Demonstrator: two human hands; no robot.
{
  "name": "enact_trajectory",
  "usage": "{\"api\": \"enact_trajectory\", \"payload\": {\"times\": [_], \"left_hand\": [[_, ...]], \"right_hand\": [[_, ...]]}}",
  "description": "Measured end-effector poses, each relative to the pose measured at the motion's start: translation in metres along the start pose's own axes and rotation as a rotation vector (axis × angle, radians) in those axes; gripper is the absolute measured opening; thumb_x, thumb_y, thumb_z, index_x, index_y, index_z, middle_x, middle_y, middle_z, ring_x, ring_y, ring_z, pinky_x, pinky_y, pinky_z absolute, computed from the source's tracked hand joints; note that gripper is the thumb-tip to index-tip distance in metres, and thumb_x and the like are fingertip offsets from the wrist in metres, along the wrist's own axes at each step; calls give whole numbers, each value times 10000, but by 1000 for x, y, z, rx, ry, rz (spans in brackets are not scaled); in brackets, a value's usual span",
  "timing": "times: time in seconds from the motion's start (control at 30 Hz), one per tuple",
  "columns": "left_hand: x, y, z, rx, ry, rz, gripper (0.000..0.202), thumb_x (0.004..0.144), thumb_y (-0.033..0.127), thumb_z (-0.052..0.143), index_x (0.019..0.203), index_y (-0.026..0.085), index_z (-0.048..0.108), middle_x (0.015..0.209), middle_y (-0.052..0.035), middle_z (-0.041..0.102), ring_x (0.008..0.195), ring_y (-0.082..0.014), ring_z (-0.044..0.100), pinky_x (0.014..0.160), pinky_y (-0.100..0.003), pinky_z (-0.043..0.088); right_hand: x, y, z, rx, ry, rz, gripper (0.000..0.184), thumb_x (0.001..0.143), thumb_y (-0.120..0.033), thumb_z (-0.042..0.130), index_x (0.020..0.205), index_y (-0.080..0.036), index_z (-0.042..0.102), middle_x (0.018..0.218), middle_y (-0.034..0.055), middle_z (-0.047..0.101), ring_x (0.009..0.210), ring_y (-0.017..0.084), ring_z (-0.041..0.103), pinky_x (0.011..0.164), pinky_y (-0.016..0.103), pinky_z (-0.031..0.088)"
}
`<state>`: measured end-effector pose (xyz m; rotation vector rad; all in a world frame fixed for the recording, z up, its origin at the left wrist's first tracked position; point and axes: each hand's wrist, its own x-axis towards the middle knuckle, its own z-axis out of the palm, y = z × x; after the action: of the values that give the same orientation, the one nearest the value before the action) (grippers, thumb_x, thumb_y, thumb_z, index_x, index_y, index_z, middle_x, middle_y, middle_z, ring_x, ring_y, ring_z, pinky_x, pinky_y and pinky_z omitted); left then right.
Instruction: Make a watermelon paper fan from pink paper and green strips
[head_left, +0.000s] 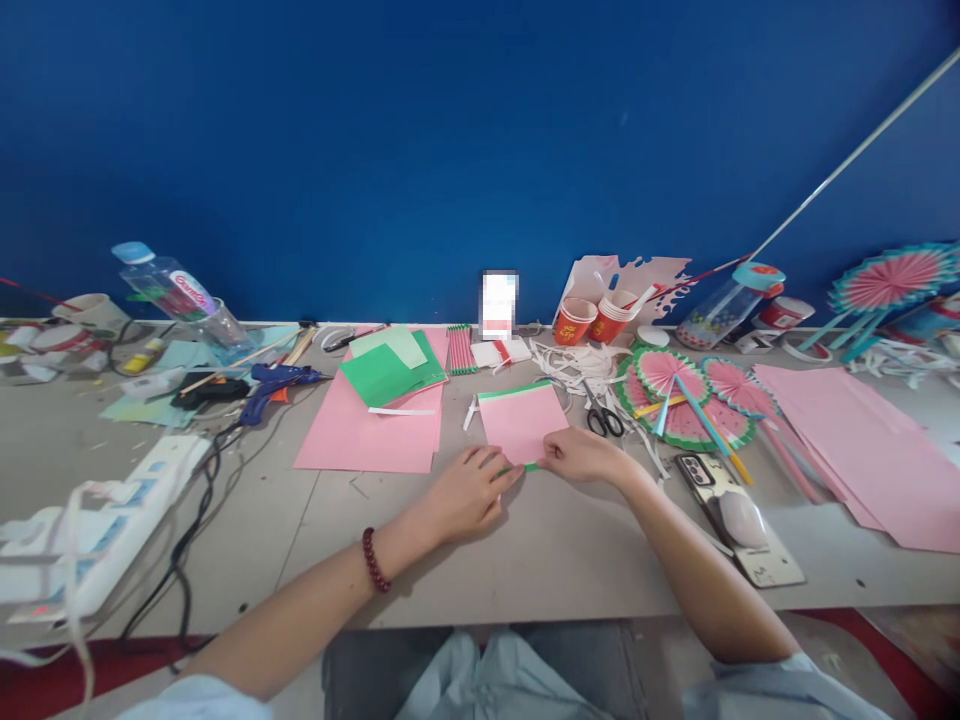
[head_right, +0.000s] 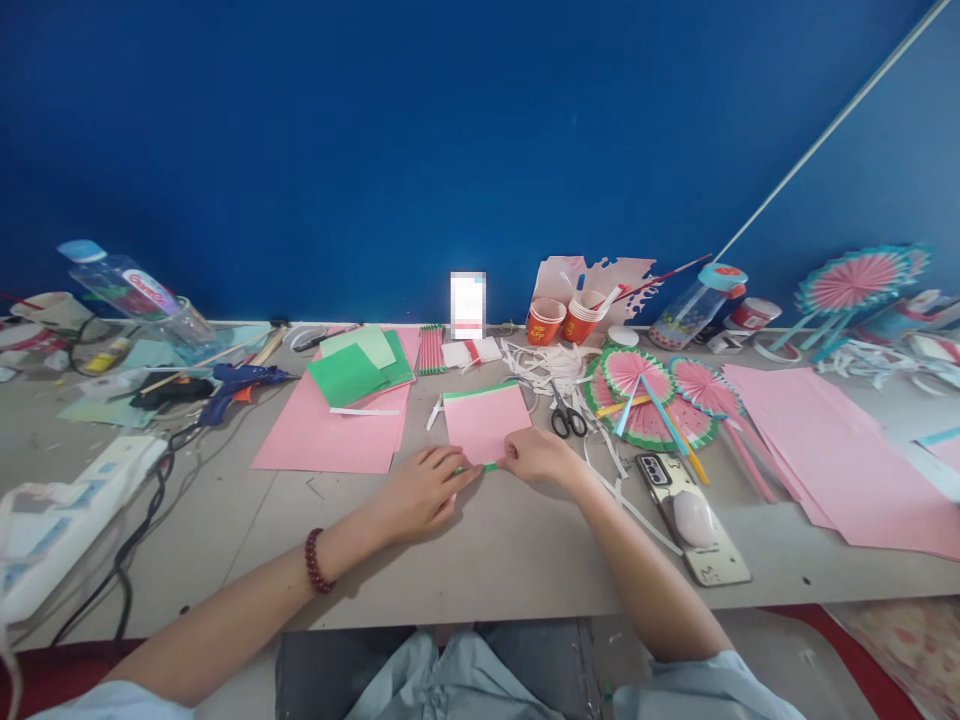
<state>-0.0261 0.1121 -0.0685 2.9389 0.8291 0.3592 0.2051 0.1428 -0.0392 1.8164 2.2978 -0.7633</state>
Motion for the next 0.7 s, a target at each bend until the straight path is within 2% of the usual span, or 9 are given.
{"api": "enact_trajectory", "payload": {"times": [0.2, 0.33, 0.57, 0.7], "left_hand": [[0, 4, -2, 0, 4, -12, 404, 880, 299, 486, 1263, 174, 512, 1135, -106, 569, 1177, -282, 450, 956, -420, 387], [0, 5, -3, -12, 16, -19, 377, 881, 299, 490, 1232, 170, 531, 1120, -107, 566, 1169, -276, 453, 953, -419, 394], [0, 1, -4, -43, 43, 0, 269, 873, 258, 479, 1096, 155, 589, 1059, -103, 590, 1044, -245, 531, 898, -389, 451], [-1, 1, 0, -67, 98, 31, 278, 859, 216, 475, 1099, 113, 571, 1152, -132, 589, 1151, -251, 512, 955, -365, 460]], "right_hand": [[-1, 2, -6, 57, -36, -59, 176, 815, -317, 563, 695, -190, 590, 690, 8, 608, 629, 128, 496, 560, 227, 298], [-4, 4, -11, 87, -39, -86, 171, 817, -316, 550, 711, -188, 592, 683, 3, 594, 636, 130, 492, 566, 228, 295], [-6, 1, -9, 146, -4, -164, 170, 793, -334, 559, 712, -191, 603, 627, -20, 550, 594, 117, 457, 560, 229, 292], [-5, 0, -5, 152, -6, -164, 172, 782, -330, 569, 685, -190, 589, 605, -29, 538, 578, 109, 447, 563, 227, 298]]}}
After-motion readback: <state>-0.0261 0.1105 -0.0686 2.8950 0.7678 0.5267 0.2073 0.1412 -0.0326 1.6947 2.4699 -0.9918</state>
